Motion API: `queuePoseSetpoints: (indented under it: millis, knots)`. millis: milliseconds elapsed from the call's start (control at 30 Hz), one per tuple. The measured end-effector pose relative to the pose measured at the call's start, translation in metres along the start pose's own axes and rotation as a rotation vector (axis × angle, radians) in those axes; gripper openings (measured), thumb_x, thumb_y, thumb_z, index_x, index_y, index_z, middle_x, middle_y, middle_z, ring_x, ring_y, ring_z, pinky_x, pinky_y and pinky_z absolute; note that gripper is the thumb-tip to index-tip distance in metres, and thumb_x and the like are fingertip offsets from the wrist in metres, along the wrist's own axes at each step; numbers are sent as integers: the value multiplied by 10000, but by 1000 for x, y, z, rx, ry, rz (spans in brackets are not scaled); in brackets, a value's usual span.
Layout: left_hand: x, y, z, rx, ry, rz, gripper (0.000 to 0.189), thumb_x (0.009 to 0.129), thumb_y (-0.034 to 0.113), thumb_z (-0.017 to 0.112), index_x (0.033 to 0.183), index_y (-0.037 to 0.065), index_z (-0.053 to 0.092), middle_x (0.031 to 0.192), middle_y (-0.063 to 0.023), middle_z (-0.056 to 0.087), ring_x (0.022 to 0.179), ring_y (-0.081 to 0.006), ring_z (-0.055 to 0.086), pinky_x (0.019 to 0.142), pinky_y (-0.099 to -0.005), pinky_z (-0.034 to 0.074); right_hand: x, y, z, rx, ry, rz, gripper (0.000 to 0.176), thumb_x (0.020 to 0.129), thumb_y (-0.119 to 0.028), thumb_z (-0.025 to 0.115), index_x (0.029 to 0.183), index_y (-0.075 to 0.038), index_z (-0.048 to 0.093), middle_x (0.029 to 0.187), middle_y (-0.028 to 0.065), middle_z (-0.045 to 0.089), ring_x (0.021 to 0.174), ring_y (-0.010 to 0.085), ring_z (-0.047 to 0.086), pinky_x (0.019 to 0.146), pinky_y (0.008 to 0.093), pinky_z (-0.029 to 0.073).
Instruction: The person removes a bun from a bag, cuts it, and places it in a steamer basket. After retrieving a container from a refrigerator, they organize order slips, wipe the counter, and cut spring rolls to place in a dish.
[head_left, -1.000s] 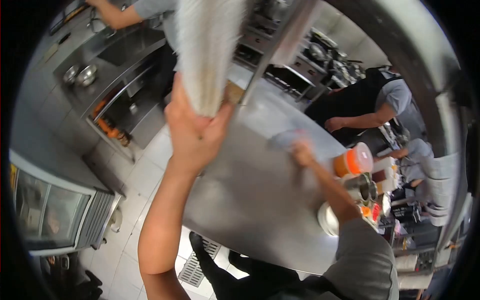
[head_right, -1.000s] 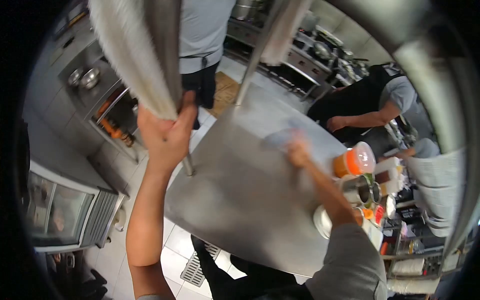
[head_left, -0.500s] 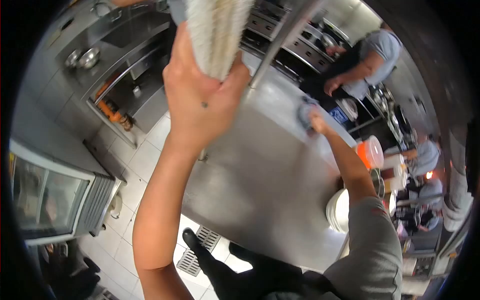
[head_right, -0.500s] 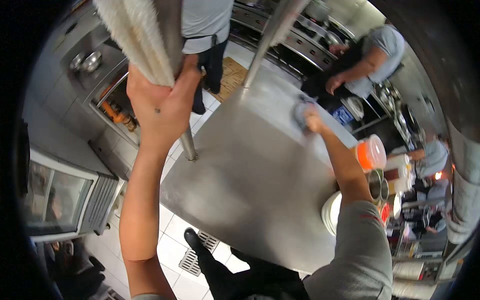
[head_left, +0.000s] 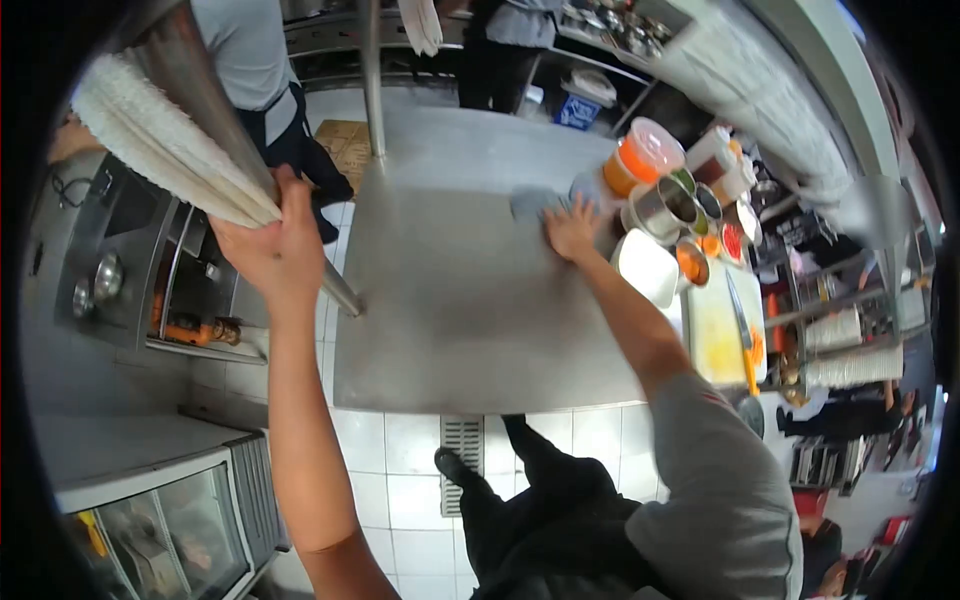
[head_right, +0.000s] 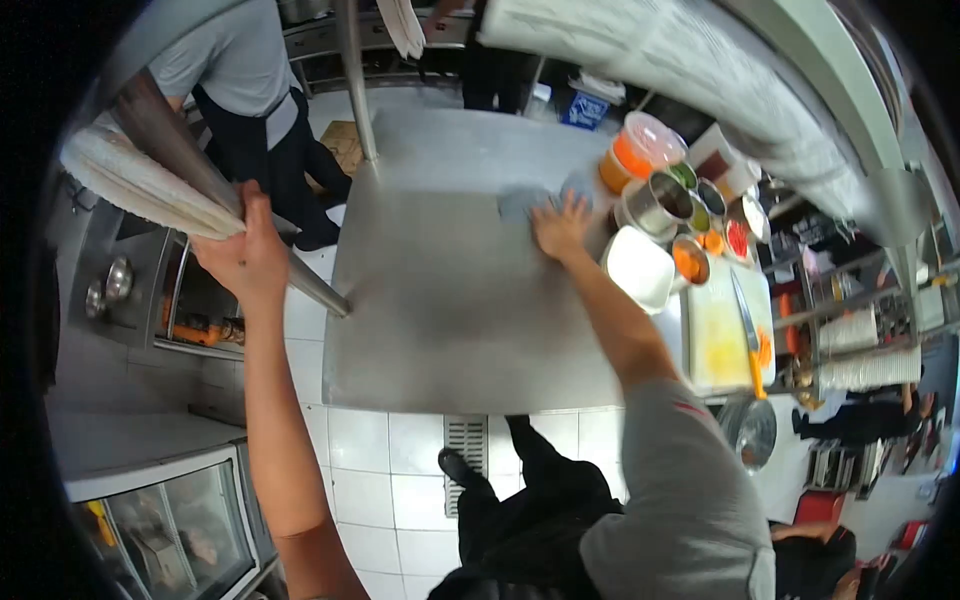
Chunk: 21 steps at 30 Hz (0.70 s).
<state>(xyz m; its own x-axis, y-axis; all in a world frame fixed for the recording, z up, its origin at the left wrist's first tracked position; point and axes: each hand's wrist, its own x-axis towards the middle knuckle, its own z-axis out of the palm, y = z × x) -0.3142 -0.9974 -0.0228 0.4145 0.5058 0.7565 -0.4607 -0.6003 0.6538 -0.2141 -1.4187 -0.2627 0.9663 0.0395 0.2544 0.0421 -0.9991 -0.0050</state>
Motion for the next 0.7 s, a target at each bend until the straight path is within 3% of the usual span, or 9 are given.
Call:
queuePoseSetpoints:
  millis: [67, 200, 300, 333, 400, 500, 533, 567, 700]
  knots:
    - [0, -14, 1, -18, -38, 23, 429, 797, 163, 783, 1053, -121, 588, 1017, -225, 621, 970, -333, 603, 903, -411, 461, -9, -100, 10, 145, -59, -41, 466, 956, -363, 536, 1377, -164, 548, 1520, 188, 381, 1449, 389, 273, 1157, 543, 256]
    - [4, -25, 3, -161, -78, -8, 276, 826, 68, 777, 1006, -94, 643, 921, -116, 682, 851, -203, 621, 816, -368, 498, -181, -252, -87, 248, -168, -760, 507, 922, -390, 595, 1383, -190, 534, 1593, 114, 323, 1487, 323, 247, 1205, 498, 218]
    - [8, -43, -1, -245, -193, -26, 188, 892, 43, 709, 975, -114, 652, 893, -95, 679, 769, -136, 611, 737, -291, 500, -236, -145, -86, 542, -245, -480, 513, 949, -316, 543, 1440, -176, 497, 1598, 131, 307, 1510, 323, 202, 1227, 496, 164]
    - [10, -35, -1, -108, -194, -49, 200, 893, 39, 701, 986, -129, 646, 915, -112, 685, 795, -148, 627, 752, -283, 512, -268, -74, -28, 300, 0, -374, 516, 919, -228, 574, 1423, -141, 505, 1579, 160, 322, 1494, 343, 229, 1214, 496, 206]
    - [9, -35, 0, -151, -163, 60, 193, 890, 36, 709, 946, -134, 636, 954, -137, 679, 808, -162, 633, 740, -287, 543, -317, 48, -117, 627, -113, 264, 394, 914, -126, 517, 1296, -37, 557, 1558, 199, 341, 1472, 409, 233, 1202, 479, 235]
    - [5, -31, 6, -179, -110, 73, 219, 880, 41, 725, 951, -139, 623, 985, -162, 670, 821, -178, 639, 721, -306, 576, -404, 162, -105, 162, -17, 436, 347, 923, -102, 477, 1219, 53, 566, 1433, 316, 445, 1306, 485, 453, 1098, 485, 391]
    - [5, -37, 10, -300, -55, 3, 278, 875, 65, 740, 986, -157, 614, 1015, -174, 664, 834, -185, 643, 702, -320, 593, -389, 133, -136, 417, -341, 650, 348, 926, -100, 482, 1224, 61, 563, 1420, 305, 463, 1239, 497, 502, 1043, 456, 445]
    - [9, -45, 9, -268, -60, 65, 349, 868, 82, 758, 1070, -158, 604, 1013, -174, 676, 858, -193, 653, 740, -328, 574, -386, 98, -107, 599, -164, 605, 344, 920, -108, 509, 1234, 16, 571, 1408, 285, 481, 1254, 435, 504, 1044, 472, 426]
    - [22, -66, 2, -128, -35, 260, 462, 861, 139, 792, 1149, -160, 591, 1022, -187, 696, 916, -217, 653, 869, -366, 522, -297, -118, -89, 840, -67, -127, 377, 902, -253, 603, 1250, -111, 639, 1548, 120, 383, 1467, 361, 270, 1218, 486, 181]
